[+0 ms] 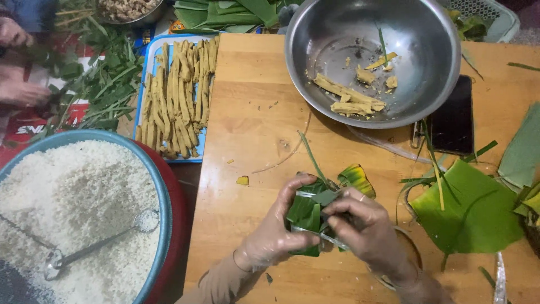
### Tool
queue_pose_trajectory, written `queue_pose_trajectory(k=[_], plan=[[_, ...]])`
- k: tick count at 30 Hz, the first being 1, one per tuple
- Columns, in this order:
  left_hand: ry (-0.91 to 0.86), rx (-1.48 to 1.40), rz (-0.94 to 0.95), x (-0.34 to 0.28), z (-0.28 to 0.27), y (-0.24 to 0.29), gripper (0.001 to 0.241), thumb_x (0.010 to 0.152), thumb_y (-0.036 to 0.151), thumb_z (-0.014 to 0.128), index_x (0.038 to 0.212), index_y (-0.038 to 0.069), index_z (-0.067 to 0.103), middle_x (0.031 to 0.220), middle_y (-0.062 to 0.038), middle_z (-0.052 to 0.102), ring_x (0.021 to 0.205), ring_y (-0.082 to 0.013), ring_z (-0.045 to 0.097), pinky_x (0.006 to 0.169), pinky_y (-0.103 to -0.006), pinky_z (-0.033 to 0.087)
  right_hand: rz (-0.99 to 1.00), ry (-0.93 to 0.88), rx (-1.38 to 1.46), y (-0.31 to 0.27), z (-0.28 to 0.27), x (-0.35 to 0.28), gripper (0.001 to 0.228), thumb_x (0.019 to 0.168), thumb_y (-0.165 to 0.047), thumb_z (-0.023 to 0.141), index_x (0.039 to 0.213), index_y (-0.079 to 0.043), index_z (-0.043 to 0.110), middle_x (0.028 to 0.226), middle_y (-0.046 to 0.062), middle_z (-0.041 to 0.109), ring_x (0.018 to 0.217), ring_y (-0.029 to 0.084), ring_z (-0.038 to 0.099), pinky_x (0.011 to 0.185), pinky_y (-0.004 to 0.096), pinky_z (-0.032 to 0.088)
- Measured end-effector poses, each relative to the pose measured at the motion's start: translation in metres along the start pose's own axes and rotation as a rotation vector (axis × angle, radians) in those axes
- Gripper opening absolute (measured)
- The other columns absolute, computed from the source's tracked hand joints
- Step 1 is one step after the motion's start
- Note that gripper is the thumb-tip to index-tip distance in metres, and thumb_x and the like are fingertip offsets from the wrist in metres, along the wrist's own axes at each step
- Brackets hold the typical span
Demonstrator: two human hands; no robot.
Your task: Assembling and wrapping traditional rice cakes using banana leaves, rice, and filling
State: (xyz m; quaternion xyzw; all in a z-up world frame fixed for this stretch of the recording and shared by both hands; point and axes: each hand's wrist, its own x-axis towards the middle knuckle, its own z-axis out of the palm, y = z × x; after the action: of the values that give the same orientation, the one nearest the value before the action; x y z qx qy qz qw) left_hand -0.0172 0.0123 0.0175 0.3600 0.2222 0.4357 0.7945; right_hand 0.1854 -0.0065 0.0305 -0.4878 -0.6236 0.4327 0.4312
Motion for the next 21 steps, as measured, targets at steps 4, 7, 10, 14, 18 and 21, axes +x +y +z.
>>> queue_pose_trajectory(k=[4, 7, 10, 14, 18, 21], plan=[[-0.042, 0.277, 0.076, 0.002, -0.003, 0.002, 0.083, 0.075, 0.003, 0.078, 0.146, 0.017, 0.037, 0.148, -0.018, 0.036, 0.131, -0.0347, 0.050, 0.093, -0.0421, 0.061, 0.038, -0.088, -0.119, 0.012, -0.001, -0.002, 0.020, 0.080, -0.013, 0.080, 0.097, -0.004, 0.073, 0.094, 0.008, 0.067, 0.085, 0.019, 0.069, 0.062, 0.028, 0.068], [-0.048, 0.056, -0.014, 0.004, -0.012, 0.000, 0.080, 0.073, -0.007, 0.071, 0.144, 0.015, 0.043, 0.146, -0.025, 0.035, 0.122, -0.0465, 0.052, 0.076, -0.0466, 0.067, 0.161, -0.105, 0.188, 0.016, -0.005, -0.004, 0.012, 0.080, 0.001, 0.076, 0.091, -0.002, 0.073, 0.099, 0.011, 0.059, 0.090, 0.022, 0.065, 0.056, 0.029, 0.070], [0.025, 0.023, -0.019, 0.006, -0.013, 0.014, 0.080, 0.066, -0.001, 0.071, 0.141, 0.012, 0.046, 0.146, -0.023, 0.037, 0.122, -0.0426, 0.052, 0.086, -0.0481, 0.060, 0.316, -0.162, 0.550, 0.014, -0.014, -0.003, 0.007, 0.079, -0.001, 0.074, 0.085, -0.005, 0.073, 0.111, 0.013, 0.056, 0.108, 0.029, 0.059, 0.064, 0.039, 0.068], [-0.043, -0.162, -0.002, 0.001, -0.014, 0.001, 0.080, 0.073, -0.004, 0.073, 0.144, 0.013, 0.040, 0.143, -0.031, 0.036, 0.103, -0.0441, 0.059, 0.067, -0.0435, 0.065, 0.045, -0.238, 0.209, -0.007, -0.015, 0.005, 0.017, 0.079, -0.018, 0.076, 0.078, -0.010, 0.062, 0.104, 0.013, 0.063, 0.120, 0.030, 0.062, 0.095, 0.045, 0.046], [-0.005, 0.154, 0.095, 0.002, -0.007, 0.003, 0.074, 0.073, -0.002, 0.074, 0.140, 0.014, 0.047, 0.143, -0.017, 0.040, 0.126, -0.0339, 0.053, 0.074, -0.0413, 0.067, -0.271, -0.123, -0.203, 0.015, -0.014, 0.010, 0.026, 0.073, -0.015, 0.089, 0.082, -0.002, 0.069, 0.108, 0.016, 0.070, 0.108, 0.031, 0.064, 0.093, 0.045, 0.051], [-0.058, -0.138, 0.138, 0.006, -0.017, 0.008, 0.072, 0.079, 0.018, 0.086, 0.141, 0.023, 0.048, 0.138, -0.025, 0.049, 0.119, -0.0454, 0.057, 0.091, -0.0535, 0.061, 0.101, -0.010, 0.697, 0.004, -0.035, 0.008, 0.040, 0.061, -0.003, 0.062, 0.098, 0.001, 0.075, 0.111, 0.022, 0.073, 0.122, 0.039, 0.064, 0.107, 0.054, 0.050]])
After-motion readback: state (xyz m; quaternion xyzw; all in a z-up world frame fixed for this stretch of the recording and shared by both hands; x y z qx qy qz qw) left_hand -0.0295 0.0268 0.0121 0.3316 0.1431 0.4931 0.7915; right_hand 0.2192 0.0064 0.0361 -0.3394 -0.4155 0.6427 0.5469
